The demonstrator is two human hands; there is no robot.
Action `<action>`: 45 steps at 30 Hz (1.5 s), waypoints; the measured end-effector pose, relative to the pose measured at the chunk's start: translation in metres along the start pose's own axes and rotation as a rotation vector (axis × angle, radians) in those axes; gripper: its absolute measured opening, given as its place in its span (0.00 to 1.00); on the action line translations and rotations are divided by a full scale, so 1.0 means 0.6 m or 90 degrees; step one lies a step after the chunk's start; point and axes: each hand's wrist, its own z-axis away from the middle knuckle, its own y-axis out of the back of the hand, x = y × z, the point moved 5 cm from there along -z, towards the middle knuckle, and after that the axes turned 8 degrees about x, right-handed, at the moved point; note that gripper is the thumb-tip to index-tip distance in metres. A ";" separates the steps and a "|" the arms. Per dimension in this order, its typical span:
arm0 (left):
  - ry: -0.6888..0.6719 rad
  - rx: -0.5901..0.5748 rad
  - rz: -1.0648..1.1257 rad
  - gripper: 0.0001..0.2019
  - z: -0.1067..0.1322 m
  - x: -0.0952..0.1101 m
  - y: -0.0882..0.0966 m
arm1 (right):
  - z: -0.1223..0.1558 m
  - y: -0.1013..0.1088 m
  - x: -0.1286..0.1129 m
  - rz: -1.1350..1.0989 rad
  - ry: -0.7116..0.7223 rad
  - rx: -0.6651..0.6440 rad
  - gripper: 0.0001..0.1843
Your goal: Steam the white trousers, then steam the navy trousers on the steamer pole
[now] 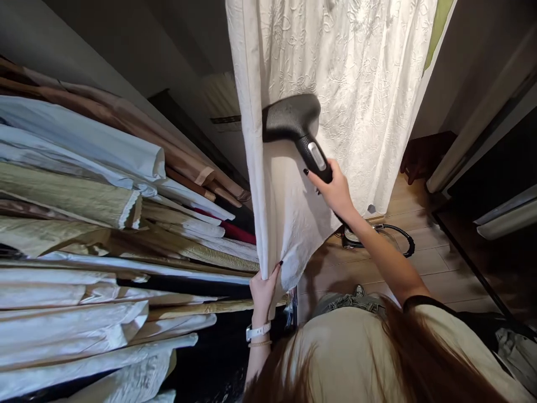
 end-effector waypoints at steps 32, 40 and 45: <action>0.053 0.180 0.111 0.21 0.013 -0.072 0.198 | -0.032 -0.022 0.057 0.419 0.398 -0.228 0.27; 0.078 0.209 0.088 0.21 0.015 -0.055 0.231 | -0.052 -0.029 0.061 0.439 0.364 -0.142 0.30; 0.086 0.202 0.066 0.23 0.019 -0.051 0.236 | -0.028 -0.034 0.066 0.439 0.403 -0.269 0.28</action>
